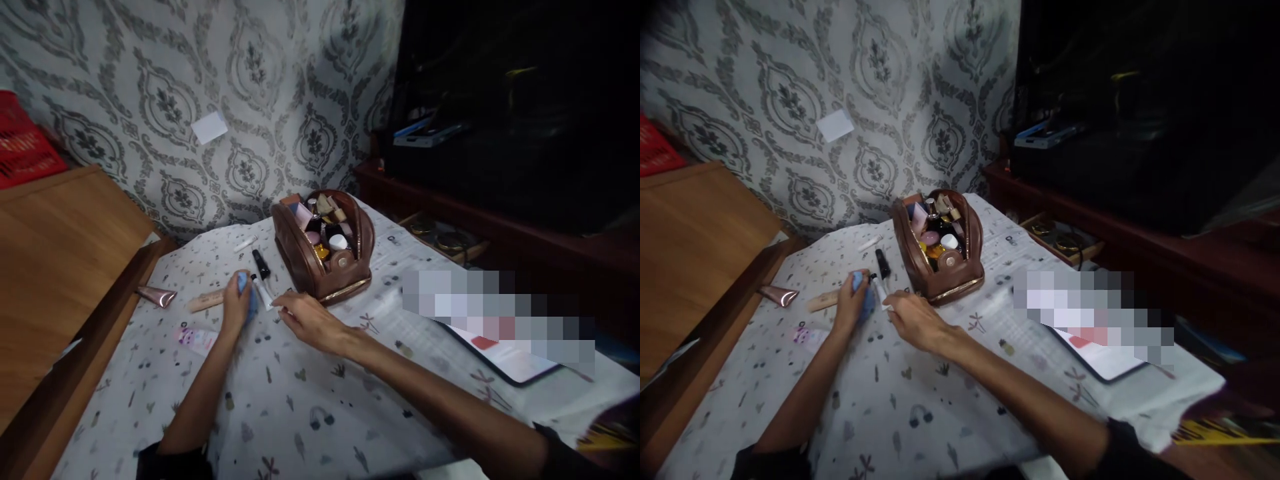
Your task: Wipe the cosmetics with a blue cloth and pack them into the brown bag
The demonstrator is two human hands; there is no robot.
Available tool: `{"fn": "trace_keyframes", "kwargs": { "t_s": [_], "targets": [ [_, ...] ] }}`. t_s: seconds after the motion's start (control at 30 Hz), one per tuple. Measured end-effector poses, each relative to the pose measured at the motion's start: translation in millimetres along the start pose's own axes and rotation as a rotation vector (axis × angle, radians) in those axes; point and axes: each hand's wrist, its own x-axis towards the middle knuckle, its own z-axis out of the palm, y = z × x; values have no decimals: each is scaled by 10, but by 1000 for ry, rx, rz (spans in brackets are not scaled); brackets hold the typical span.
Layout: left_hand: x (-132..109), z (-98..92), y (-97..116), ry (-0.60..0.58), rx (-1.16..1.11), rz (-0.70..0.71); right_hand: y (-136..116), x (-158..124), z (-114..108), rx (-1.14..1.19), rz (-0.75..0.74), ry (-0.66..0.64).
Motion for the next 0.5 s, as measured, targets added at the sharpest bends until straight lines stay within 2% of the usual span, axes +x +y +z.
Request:
{"fn": "trace_keyframes", "kwargs": {
  "t_s": [0.1,0.27,0.4,0.5],
  "targets": [
    [-122,140,52,-52,147,31,84,56,214,7,74,53],
    [-262,224,140,-204,597,107,241,55,408,95,117,160],
    [-239,137,162,-211,548,162,337,21,488,142,76,196],
    [-92,45,151,-159,624,149,350,1,504,131,67,191]
  ]
}}
